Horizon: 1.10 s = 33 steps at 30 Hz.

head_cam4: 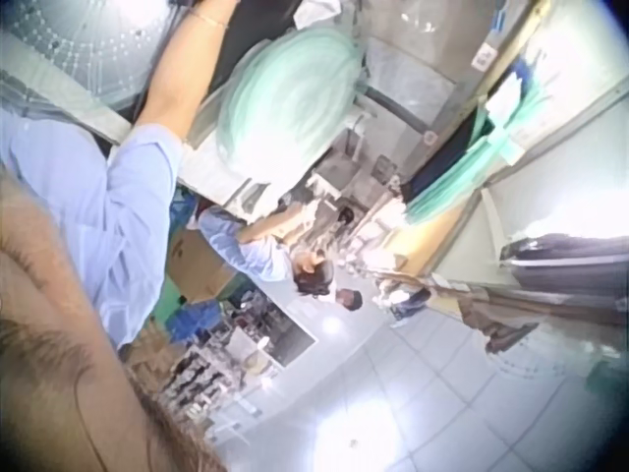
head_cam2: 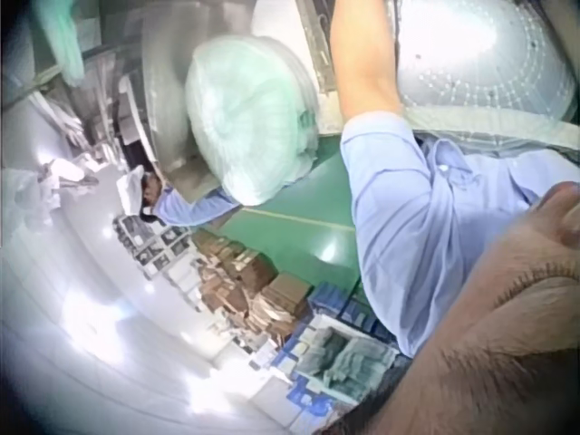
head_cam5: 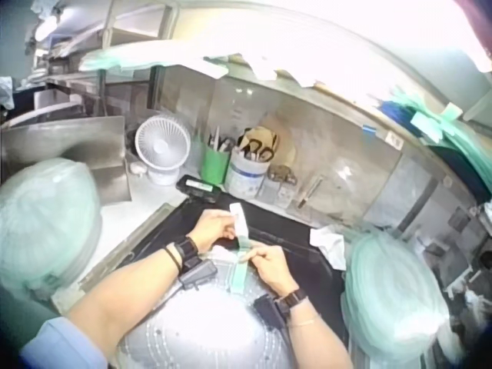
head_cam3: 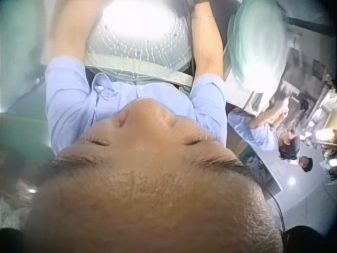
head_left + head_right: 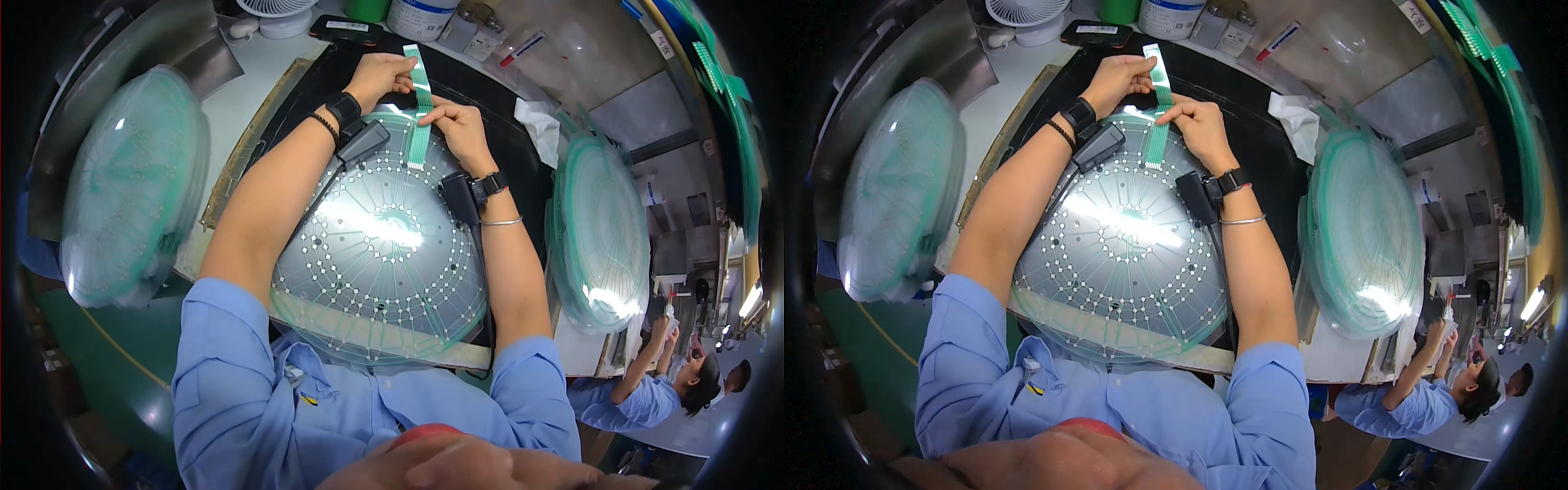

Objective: Manually assembling and inspecting circular electronic circuit boards at a workstation.

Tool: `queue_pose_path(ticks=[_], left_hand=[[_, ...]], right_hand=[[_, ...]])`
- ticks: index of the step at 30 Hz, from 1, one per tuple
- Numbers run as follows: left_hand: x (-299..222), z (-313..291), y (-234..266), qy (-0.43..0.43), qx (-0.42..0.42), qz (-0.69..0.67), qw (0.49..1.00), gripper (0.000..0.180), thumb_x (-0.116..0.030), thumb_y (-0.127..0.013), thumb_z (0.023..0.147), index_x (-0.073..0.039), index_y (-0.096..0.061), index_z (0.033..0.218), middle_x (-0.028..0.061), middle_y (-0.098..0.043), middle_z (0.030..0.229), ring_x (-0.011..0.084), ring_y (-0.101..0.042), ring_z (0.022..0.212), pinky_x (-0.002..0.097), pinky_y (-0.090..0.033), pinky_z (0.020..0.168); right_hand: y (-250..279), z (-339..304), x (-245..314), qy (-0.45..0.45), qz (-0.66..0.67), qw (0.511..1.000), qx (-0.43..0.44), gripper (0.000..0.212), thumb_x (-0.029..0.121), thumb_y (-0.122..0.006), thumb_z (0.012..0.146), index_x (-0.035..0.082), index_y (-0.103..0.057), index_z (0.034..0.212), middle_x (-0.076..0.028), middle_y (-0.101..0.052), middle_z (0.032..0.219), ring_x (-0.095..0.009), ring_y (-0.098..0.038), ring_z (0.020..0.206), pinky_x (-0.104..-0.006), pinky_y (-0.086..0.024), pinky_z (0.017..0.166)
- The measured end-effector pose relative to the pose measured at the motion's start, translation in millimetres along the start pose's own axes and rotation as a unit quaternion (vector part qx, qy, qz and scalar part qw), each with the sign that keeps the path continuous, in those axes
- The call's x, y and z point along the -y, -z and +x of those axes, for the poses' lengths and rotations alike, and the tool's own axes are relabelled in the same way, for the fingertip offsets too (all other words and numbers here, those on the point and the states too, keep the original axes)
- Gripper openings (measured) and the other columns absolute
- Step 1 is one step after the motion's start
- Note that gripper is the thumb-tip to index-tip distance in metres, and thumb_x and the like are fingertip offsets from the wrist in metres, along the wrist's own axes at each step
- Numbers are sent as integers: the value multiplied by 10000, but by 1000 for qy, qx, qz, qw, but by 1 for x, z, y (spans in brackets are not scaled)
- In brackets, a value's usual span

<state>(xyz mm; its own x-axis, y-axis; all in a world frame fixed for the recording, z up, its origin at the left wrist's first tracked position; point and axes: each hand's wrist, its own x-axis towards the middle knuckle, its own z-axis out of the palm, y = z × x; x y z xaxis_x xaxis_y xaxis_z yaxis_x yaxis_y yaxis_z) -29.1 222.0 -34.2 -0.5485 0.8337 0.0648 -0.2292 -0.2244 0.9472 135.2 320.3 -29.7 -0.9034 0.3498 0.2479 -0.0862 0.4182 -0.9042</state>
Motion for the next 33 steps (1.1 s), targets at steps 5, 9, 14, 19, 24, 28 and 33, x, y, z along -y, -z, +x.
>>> queue_pose_path(ticks=[5, 9, 14, 19, 24, 28, 33], left_hand=[[3, 4, 1, -10, -9, -3, 1000, 242, -205, -625, 850, 36, -610, 832, 67, -602, 714, 105, -587, 614, 197, -486, 566], [-8, -2, 14, -18, 46, 12, 999, 305, -282, -586, 877, 13, -618, 949, 77, -636, 858, 115, -613, 733, 216, -504, 673], [-66, -49, 41, 83, 58, 169, 980, 704, -578, -418, 876, -73, -342, 1360, 197, -442, 1293, 270, -574, 992, 351, -464, 890], [-78, -142, 86, 155, 24, 330, 931, 562, -536, -569, 820, 3, -591, 976, 31, -584, 760, 82, -496, 640, 207, -405, 593], [-84, -192, 75, 122, 126, 142, 974, 327, -239, -561, 889, 12, -560, 1099, 66, -632, 934, 118, -598, 771, 224, -489, 696], [-86, -196, 68, 73, 74, 74, 992, 389, -175, -507, 913, 18, -438, 1243, 146, -588, 1111, 202, -632, 857, 313, -541, 740], [-92, -222, 65, 11, 3, 41, 999, 394, -152, -482, 924, -21, -400, 1287, 165, -580, 1123, 224, -651, 813, 299, -563, 672]], right_hand=[[-1, 0, 3, -2, 12, 1000, -6, 198, -51, -499, 729, -15, -694, 718, -110, -627, 1118, -119, -590, 809, -211, -441, 713], [-14, 5, 4, 37, 50, 997, -36, 398, -7, -609, 780, 42, -581, 1173, -64, -649, 1002, -62, -554, 792, -195, -442, 701], [-3, 4, 10, 53, 95, 993, -55, 610, 78, -653, 809, 28, -371, 1348, -59, -654, 890, -37, -540, 725, -180, -441, 647], [3, 4, 25, 67, 146, 982, -95, 569, 76, -639, 819, -12, -388, 1322, -103, -666, 935, -60, -582, 757, -194, -463, 678], [17, 1, 37, 82, 93, 986, -113, 500, 138, -647, 822, -3, -468, 1267, -81, -671, 909, -68, -594, 760, -204, -470, 678], [66, -23, 52, -70, -90, 980, -161, 521, 493, -538, 845, 4, -613, 1008, -33, -627, 739, -110, -563, 617, -239, -438, 558], [93, -108, 47, -264, 90, 958, -65, 580, 618, -379, 872, 81, -595, 911, 34, -569, 700, -62, -491, 539, -202, -357, 461]])
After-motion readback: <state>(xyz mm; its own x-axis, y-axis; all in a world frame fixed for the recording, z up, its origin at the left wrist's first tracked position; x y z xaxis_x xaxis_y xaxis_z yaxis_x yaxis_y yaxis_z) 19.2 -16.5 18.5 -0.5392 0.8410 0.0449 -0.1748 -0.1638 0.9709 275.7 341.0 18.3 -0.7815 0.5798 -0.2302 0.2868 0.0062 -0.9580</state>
